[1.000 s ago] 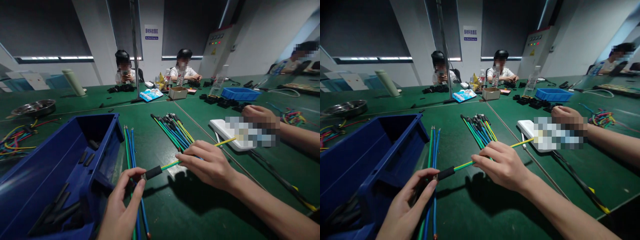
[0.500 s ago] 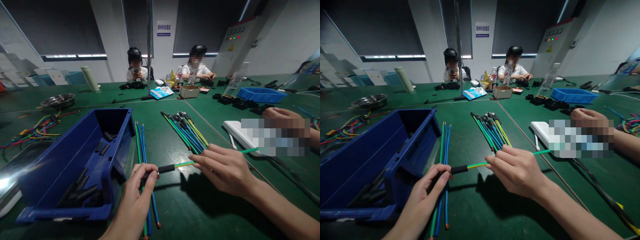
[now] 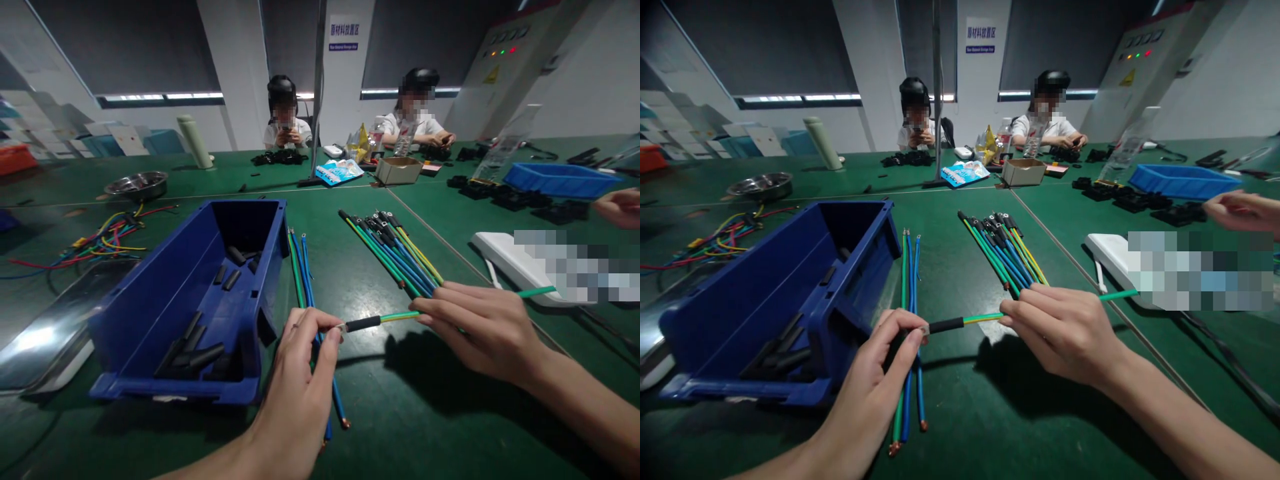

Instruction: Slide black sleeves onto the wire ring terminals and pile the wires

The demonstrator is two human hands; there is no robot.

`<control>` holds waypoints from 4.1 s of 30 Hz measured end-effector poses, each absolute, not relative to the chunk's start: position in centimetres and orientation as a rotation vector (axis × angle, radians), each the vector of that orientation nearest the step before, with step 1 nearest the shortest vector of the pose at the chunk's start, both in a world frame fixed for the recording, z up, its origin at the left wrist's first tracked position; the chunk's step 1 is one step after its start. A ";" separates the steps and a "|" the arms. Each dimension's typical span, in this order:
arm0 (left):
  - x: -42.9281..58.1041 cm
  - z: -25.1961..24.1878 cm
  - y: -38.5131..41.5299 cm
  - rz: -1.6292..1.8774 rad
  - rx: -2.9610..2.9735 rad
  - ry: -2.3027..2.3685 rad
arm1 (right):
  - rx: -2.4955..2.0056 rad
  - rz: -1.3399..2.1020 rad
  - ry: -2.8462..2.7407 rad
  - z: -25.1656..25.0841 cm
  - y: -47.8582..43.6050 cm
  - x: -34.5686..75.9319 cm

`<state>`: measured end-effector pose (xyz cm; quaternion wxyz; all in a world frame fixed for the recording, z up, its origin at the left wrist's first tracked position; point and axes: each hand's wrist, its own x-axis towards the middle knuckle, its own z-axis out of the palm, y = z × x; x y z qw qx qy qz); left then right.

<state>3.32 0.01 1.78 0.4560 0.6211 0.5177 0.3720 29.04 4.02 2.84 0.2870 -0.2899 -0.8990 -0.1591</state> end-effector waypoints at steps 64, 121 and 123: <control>3.2 0.3 0.1 0.610 2.253 1.449 | -1.297 0.904 -1.332 4.3 6.9 33.9; 2.9 -0.6 -1.0 0.657 2.718 1.462 | -1.146 1.697 -1.058 2.9 5.8 20.2; 2.6 -0.9 -0.8 0.504 2.743 1.424 | -1.133 1.690 -1.035 3.2 5.9 20.7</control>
